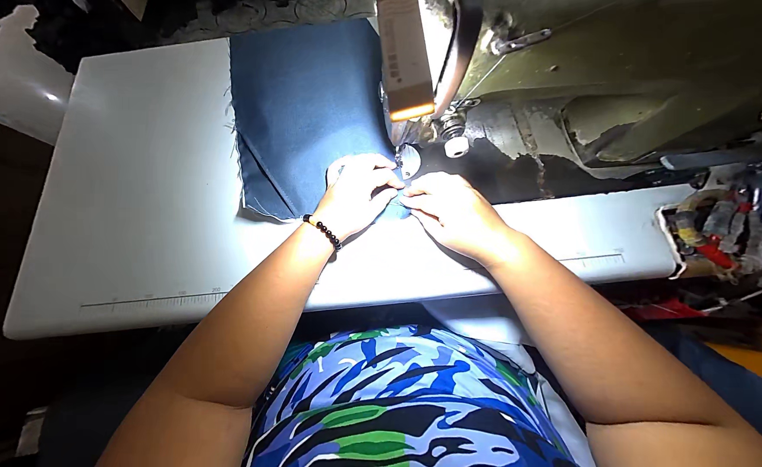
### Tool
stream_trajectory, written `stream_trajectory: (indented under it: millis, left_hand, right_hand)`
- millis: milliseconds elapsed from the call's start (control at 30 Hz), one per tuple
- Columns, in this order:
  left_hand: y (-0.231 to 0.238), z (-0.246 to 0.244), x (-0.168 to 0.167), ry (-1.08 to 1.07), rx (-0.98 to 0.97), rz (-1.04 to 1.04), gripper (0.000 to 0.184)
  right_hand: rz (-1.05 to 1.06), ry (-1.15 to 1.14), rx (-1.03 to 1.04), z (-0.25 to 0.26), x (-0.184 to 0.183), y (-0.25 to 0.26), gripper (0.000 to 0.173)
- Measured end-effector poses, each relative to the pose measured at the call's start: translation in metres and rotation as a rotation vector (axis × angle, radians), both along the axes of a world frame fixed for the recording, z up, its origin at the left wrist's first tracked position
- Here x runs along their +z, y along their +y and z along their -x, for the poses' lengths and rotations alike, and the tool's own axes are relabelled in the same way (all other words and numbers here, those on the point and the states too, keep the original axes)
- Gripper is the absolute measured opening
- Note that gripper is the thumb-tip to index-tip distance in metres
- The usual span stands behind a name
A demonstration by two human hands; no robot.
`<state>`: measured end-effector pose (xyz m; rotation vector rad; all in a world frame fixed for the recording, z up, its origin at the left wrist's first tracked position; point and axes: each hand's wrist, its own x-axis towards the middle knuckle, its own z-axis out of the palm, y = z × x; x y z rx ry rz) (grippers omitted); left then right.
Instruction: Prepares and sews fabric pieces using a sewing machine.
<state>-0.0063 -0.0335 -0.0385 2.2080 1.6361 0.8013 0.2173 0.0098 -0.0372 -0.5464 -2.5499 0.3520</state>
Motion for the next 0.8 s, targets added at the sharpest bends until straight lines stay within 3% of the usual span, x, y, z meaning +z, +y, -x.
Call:
stream_trajectory:
  millis: [300, 567, 633, 733, 800]
  left_hand:
    - [0.018, 0.008, 0.001, -0.021, 0.020, -0.016, 0.020]
    - [0.058, 0.026, 0.011, 0.085, 0.016, -0.002, 0.027]
    - [0.055, 0.025, 0.010, 0.098, 0.008, -0.024, 0.027]
    - [0.048, 0.020, 0.013, 0.164, 0.026, 0.019, 0.034]
    - [0.038, 0.010, 0.018, 0.195, 0.068, 0.107, 0.042]
  right_hand:
    - [0.026, -0.039, -0.052, 0.007, 0.002, 0.006, 0.029]
    - [0.081, -0.219, -0.110, 0.003, 0.009, -0.005, 0.041]
    - [0.144, -0.170, -0.091, -0.015, 0.020, -0.015, 0.036]
    - [0.120, 0.083, -0.115, -0.065, 0.058, -0.022, 0.026]
    - [0.067, 0.172, -0.125, -0.127, 0.090, -0.002, 0.033]
